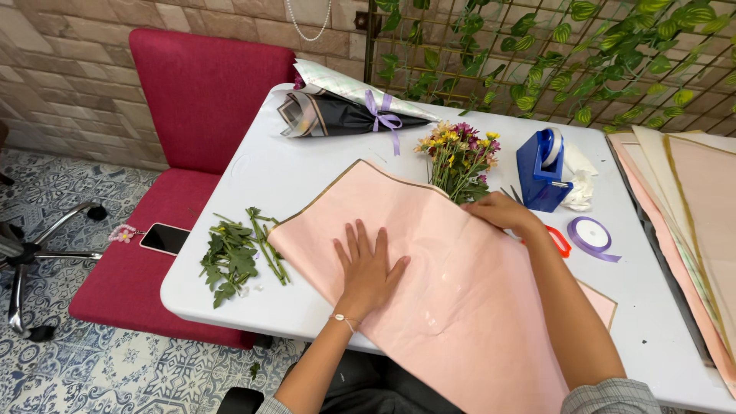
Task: The person prepares wrapping paper by cutting and folding it, then positions a small bunch of flowers and wraps the paper around the stems to form a bouquet.
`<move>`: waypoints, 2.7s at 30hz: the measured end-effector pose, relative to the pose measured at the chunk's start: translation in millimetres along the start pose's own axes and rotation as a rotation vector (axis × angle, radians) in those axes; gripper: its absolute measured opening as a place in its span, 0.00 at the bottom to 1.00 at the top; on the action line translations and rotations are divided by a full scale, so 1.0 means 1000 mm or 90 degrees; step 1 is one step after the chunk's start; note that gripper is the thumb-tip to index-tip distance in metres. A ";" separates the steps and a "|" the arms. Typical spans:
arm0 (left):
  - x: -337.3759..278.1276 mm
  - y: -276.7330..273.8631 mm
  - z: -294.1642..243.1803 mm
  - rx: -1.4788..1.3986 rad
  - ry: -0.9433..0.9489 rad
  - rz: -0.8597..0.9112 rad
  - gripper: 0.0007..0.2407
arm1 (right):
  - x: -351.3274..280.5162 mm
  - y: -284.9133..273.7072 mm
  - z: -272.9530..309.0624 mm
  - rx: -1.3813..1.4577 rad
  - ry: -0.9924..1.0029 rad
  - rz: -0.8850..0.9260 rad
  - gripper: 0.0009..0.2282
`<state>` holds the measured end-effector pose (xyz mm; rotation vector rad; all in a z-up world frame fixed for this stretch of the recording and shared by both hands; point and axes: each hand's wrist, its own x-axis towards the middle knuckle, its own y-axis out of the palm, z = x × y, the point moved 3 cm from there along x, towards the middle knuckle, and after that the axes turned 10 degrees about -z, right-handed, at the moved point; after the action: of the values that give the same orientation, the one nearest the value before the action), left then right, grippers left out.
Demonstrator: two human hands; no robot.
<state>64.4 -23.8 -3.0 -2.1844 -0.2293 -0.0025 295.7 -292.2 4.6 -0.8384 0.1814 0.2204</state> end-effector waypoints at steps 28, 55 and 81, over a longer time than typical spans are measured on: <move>0.098 0.066 -0.041 -0.172 0.042 -0.018 0.35 | 0.098 0.061 -0.020 0.202 0.119 -0.241 0.41; 0.190 0.090 -0.011 -0.404 0.071 -0.276 0.26 | 0.060 0.048 0.087 -0.301 -0.564 -0.283 0.10; 0.109 0.047 0.067 0.116 0.034 -0.236 0.30 | 0.040 0.168 0.216 -0.258 -0.701 -0.243 0.28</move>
<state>173.4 21.5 -71.2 -1.9308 -0.5786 -0.2380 305.6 -16.1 16.1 -1.0227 -1.0756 0.3340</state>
